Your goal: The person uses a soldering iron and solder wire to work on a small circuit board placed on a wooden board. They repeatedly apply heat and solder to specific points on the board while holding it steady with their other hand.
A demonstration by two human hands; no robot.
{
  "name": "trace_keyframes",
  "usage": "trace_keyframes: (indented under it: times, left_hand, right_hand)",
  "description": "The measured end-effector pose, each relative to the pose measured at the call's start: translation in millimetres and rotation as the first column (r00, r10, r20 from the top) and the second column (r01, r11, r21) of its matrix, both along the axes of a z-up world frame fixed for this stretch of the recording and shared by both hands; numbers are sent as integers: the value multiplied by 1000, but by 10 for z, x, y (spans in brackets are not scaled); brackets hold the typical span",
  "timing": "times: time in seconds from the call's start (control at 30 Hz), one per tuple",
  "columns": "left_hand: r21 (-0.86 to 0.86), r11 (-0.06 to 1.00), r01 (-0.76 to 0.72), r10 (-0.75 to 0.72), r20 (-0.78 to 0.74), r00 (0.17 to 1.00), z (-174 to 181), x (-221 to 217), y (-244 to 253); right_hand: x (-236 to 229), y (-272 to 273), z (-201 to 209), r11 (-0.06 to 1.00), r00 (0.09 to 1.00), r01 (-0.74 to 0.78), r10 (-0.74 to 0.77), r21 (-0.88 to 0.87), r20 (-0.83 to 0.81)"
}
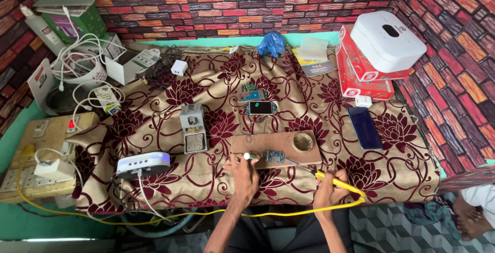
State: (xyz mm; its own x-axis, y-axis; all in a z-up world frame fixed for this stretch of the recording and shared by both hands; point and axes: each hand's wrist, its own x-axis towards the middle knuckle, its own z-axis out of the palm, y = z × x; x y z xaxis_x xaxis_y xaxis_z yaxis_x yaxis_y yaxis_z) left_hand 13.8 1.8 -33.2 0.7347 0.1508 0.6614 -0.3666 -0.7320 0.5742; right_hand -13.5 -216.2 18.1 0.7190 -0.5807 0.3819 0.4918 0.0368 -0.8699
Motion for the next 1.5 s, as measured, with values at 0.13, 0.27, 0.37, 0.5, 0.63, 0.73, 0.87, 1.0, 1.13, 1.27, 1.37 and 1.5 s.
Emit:
trace_keyframes:
  times: [0.13, 0.27, 0.37, 0.5, 0.63, 0.73, 0.87, 1.0, 1.13, 1.27, 1.37, 1.5]
  left_hand:
    - [8, 1000, -9, 9, 30, 999, 61, 6, -16]
    - [-13, 999, 49, -49, 21, 999, 158, -40, 8]
    - [-7, 998, 66, -65, 45, 997, 227, -56, -1]
    - [-8, 996, 86, -85, 65, 994, 266, -63, -4]
    - [6, 995, 95, -95, 72, 993, 300, -67, -14]
    - [2, 996, 87, -87, 16, 996, 319, -76, -6]
    - [23, 998, 63, -64, 61, 996, 255, -74, -14]
    - [43, 997, 57, -55, -38, 998, 116, -35, -12]
    - [78, 995, 56, -60, 51, 997, 12, 10, -25]
    - [75, 994, 83, -87, 49, 995, 2, 6, 1]
    - [99, 994, 48, -54, 62, 997, 7, -12, -11]
    - [127, 991, 50, -59, 60, 996, 31, -12, 7]
  right_hand:
    - [58, -25, -36, 999, 997, -14, 17, 35, -77]
    - [112, -59, -52, 996, 995, -87, 89, 35, -54]
    - [136, -83, -62, 994, 993, -110, 111, 17, -45]
    - [185, -53, -100, 989, 989, -144, 144, 38, -13]
    - [211, -50, -119, 990, 986, -117, 125, 77, -112]
    - [237, -61, -111, 985, 979, -169, 170, 23, -110]
    - [235, -114, -111, 986, 984, -160, 157, -37, -83]
    - [197, -203, -101, 985, 996, 65, -55, -157, 65]
    - [204, -344, -38, 957, 976, 186, -154, -224, 151]
    - [290, -393, 48, 925, 984, 178, -172, -336, 48]
    - [291, -410, 114, 820, 980, 179, -197, -544, 24]
    - [320, -443, 217, 669, 987, 159, -80, -726, 142]
